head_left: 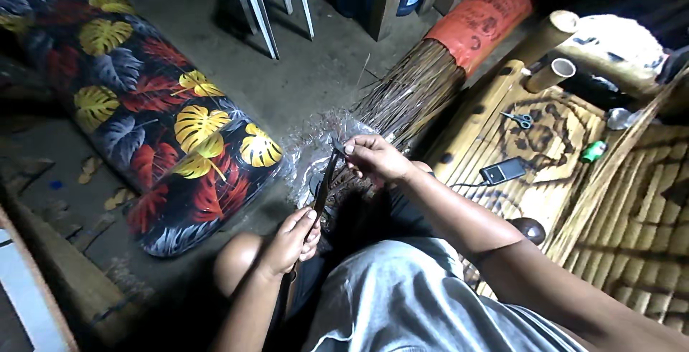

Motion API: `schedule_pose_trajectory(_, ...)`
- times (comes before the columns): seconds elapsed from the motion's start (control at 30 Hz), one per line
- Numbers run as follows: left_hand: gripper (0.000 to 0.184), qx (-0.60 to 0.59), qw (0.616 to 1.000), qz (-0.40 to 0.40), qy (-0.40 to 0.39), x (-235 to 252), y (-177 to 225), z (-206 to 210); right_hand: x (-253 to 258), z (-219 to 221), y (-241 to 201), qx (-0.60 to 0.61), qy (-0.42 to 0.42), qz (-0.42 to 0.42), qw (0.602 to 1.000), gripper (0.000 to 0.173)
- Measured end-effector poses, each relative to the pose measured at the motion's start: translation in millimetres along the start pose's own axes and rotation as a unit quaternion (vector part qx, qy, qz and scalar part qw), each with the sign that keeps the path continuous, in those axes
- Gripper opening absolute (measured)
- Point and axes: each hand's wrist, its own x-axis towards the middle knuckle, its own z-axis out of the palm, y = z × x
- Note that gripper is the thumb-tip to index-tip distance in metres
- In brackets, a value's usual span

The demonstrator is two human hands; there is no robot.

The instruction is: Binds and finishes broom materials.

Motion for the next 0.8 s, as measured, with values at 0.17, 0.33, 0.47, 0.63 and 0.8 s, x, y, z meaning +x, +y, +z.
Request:
schedule_pose_trajectory(0.17, 0.031, 0.021, 0.999, 0.007, 0.040, 3.0, 0.9, 3.6, -21.2, 30.0, 1.6, -0.023, -0.104, 0.084, 0.991, 0.026)
schedule_pose_trajectory(0.33, 0.032, 0.010, 1.000, 0.004, 0.029, 0.9, 0.6, 2.1, -18.5, 27.2, 11.5, -0.010, -0.070, 0.044, 0.997, 0.027)
schedule_pose_trajectory(0.47, 0.034, 0.010, 1.000, 0.011, 0.018, 0.4, 1.6, 0.2, -10.6, 16.5, 14.7, -0.017, -0.050, 0.013, 0.999, 0.024)
schedule_pose_trajectory(0.63, 0.034, 0.001, 1.000, 0.014, 0.014, 0.4, 2.3, 1.1, -2.8, 10.8, 16.5, -0.016, -0.034, -0.027, 0.999, 0.023)
schedule_pose_trajectory(0.8, 0.032, 0.001, 1.000, 0.014, 0.005, -0.1, 1.5, 0.6, 1.7, -1.1, 9.5, -0.033, 0.007, -0.041, 0.999, 0.023)
